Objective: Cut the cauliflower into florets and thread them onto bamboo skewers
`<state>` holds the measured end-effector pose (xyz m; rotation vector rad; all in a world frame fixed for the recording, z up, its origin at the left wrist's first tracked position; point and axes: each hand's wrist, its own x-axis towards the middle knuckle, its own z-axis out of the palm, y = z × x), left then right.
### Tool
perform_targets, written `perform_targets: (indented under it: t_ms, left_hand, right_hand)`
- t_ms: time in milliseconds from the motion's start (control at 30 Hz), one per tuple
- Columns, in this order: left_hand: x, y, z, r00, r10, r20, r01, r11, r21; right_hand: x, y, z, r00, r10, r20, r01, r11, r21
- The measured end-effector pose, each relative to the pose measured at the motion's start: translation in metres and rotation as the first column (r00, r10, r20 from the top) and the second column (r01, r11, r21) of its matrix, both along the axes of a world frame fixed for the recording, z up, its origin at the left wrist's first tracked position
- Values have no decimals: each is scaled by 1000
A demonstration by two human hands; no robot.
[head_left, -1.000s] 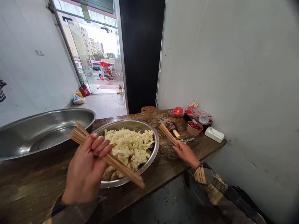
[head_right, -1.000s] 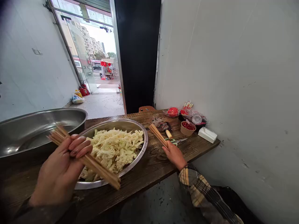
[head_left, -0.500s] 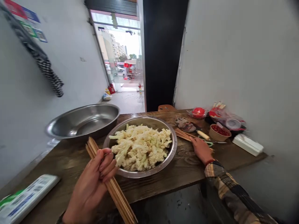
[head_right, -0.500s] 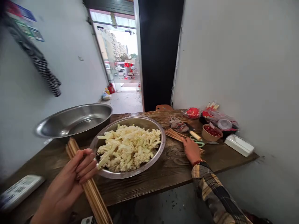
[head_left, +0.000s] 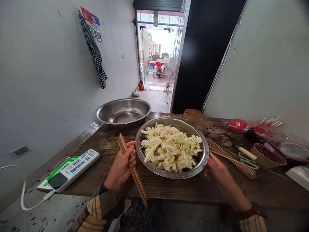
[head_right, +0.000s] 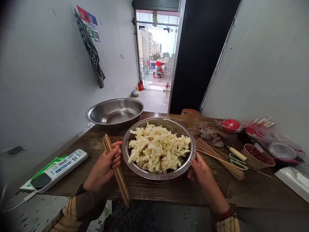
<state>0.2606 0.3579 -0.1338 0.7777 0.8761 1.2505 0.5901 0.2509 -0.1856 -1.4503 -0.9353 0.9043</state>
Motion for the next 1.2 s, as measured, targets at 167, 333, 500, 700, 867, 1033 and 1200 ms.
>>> perform_targets:
  t_ms: [167,333,500,700,867,1033,1200]
  left_hand:
    - [8,0,-10,999,-30,-17,30,1000,-2]
    - [35,-4,-14,991,-126,38,127,992,-4]
    - [67,9,-18,967,-200,155,195,980,45]
    - [54,-2,-12,934,-148,324,131,989,73]
    - [59,-39,-12,937,-99,336,97,995,24]
    - [80,-73,-20,929,-157,335,166,986,5]
    - [91,-91,-31,968,-193,163,187,981,55]
  right_hand:
    - [-8,13,-3,990,-86,-112,94,993,69]
    - [33,49,-7,980,-186,-77,194,973,126]
    - [58,81,-5,935,-354,3,349,923,160]
    - [35,31,14,747,-646,159,568,744,352]
    - [-79,-27,29,758,-126,640,-51,967,251]
    - [-150,-30,5,646,197,737,-285,959,-7]
    - [-144,-44,-16,799,161,579,-287,949,132]
